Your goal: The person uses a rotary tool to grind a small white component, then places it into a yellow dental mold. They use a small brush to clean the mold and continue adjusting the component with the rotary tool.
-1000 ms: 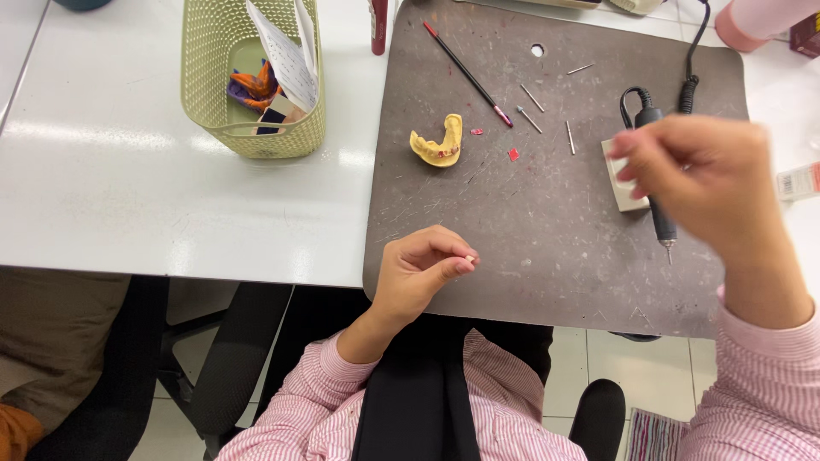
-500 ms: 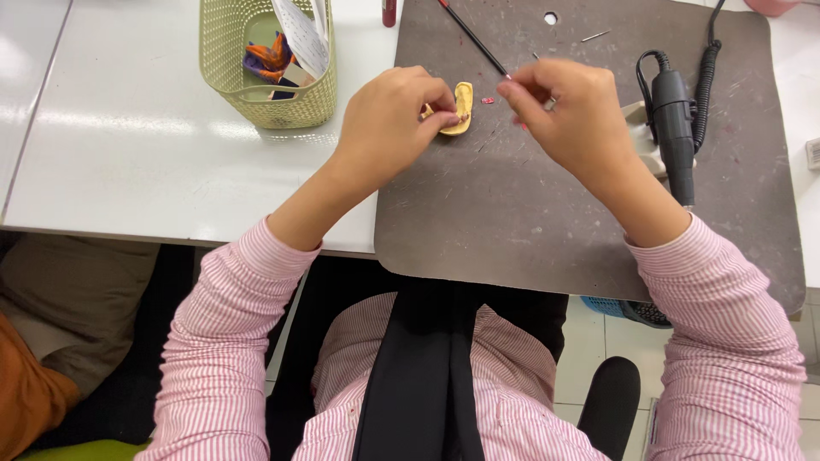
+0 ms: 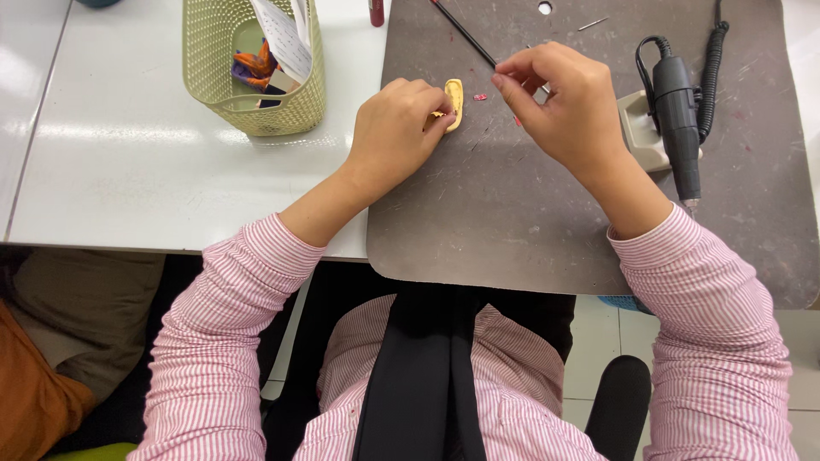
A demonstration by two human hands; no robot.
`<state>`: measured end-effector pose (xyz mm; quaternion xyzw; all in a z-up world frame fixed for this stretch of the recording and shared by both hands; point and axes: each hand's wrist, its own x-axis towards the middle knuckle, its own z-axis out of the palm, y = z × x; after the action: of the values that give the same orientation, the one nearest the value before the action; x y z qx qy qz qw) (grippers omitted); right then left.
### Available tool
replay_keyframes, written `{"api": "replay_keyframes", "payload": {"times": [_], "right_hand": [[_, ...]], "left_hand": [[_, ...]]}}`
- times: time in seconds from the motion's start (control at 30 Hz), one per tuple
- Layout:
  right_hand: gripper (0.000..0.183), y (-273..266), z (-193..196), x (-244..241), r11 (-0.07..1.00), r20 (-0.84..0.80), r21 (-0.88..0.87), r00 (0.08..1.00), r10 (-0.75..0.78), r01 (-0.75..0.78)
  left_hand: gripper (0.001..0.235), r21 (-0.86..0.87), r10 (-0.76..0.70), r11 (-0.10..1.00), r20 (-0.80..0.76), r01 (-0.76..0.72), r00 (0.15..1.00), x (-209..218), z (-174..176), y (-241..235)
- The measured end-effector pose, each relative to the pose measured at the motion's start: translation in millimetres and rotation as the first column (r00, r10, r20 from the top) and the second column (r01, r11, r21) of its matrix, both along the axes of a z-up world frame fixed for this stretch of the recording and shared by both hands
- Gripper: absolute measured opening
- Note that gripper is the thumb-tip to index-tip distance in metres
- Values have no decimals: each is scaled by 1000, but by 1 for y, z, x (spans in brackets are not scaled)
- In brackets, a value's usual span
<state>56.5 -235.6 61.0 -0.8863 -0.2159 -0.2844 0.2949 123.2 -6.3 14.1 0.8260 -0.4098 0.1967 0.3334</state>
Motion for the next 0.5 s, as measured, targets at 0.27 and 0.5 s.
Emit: {"api": "replay_keyframes", "payload": {"times": [0.27,0.5], "right_hand": [[10,-6,-10,0,1000,-77,-16,997,-7,6],[8,-1,-6,-5,992,-73,-115,996,46,-55]], "left_hand": [[11,-48,2,999,-26,-4,1000,-2,-5,-2],[6,-20,-52,998,46,53,998,-3,-3,2]]}}
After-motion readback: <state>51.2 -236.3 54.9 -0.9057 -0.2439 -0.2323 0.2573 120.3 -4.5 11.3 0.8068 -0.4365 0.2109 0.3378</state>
